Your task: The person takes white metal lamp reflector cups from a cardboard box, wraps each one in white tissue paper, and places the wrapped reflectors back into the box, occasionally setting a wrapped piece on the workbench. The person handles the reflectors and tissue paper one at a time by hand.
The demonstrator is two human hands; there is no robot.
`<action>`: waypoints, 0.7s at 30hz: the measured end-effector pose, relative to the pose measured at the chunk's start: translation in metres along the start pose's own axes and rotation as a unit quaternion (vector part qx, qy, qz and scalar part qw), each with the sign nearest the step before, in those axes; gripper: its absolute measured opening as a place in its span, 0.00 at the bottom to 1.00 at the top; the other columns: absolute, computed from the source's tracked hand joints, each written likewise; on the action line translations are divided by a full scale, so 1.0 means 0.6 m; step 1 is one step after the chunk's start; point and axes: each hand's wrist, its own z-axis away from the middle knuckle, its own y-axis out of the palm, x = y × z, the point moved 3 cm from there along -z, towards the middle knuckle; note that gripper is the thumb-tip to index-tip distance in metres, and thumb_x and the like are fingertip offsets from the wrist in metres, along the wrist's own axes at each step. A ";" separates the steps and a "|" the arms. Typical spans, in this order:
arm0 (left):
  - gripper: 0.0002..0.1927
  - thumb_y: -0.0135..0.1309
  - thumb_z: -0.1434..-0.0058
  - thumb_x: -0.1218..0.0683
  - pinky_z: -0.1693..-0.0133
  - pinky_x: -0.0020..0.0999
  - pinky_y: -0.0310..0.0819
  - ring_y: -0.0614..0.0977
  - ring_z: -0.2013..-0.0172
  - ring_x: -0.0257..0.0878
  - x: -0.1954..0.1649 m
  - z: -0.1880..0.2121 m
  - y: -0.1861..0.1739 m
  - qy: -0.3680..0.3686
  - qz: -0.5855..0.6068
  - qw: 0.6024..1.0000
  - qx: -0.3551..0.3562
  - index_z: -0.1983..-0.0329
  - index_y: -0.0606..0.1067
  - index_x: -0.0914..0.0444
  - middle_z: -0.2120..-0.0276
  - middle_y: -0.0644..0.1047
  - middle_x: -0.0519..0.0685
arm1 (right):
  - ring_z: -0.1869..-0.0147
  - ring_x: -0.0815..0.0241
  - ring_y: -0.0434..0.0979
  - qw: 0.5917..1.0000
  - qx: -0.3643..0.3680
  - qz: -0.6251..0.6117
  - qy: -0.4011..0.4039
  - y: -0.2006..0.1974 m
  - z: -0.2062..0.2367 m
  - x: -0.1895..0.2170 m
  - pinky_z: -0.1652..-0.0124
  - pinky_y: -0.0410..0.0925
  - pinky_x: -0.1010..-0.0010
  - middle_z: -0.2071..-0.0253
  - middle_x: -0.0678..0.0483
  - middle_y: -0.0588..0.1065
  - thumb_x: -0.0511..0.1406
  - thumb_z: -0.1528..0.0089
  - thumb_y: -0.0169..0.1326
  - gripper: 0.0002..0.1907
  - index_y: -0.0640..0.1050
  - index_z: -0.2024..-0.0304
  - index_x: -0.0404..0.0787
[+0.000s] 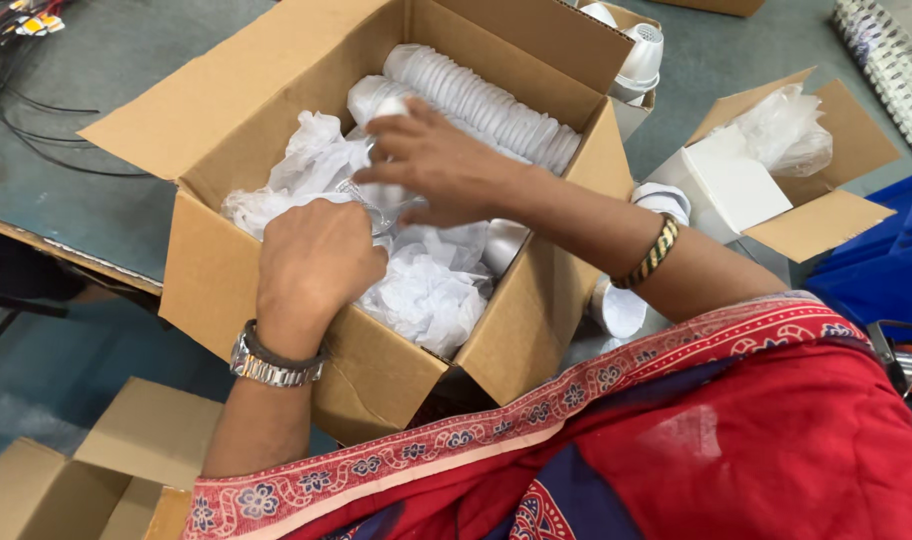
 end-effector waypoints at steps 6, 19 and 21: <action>0.10 0.58 0.50 0.52 0.64 0.52 0.76 0.83 0.68 0.59 0.000 0.002 0.001 0.004 -0.004 1.000 0.007 0.74 0.82 0.64 0.71 0.80 0.63 | 0.23 0.47 0.52 0.991 0.048 0.118 0.040 -0.017 0.010 0.006 0.34 0.44 0.31 0.47 0.53 0.76 0.41 0.54 0.71 0.33 0.78 0.46 0.51; 0.14 0.57 0.47 0.47 0.64 0.52 0.76 0.83 0.67 0.59 -0.002 0.006 -0.002 -0.006 -0.025 0.999 0.023 0.74 0.82 0.63 0.71 0.81 0.61 | 0.39 0.42 0.66 0.996 -0.020 -0.041 0.083 0.019 0.028 -0.023 0.42 0.66 0.54 0.49 0.46 0.72 0.38 0.53 0.71 0.33 0.76 0.46 0.44; 0.16 0.57 0.45 0.44 0.63 0.52 0.76 0.83 0.66 0.58 -0.001 0.006 0.000 -0.012 -0.034 0.998 0.044 0.74 0.82 0.62 0.70 0.81 0.61 | 0.41 0.40 0.68 0.989 -0.029 -0.064 0.128 0.038 0.019 -0.032 0.43 0.67 0.55 0.47 0.43 0.70 0.37 0.54 0.71 0.31 0.75 0.48 0.44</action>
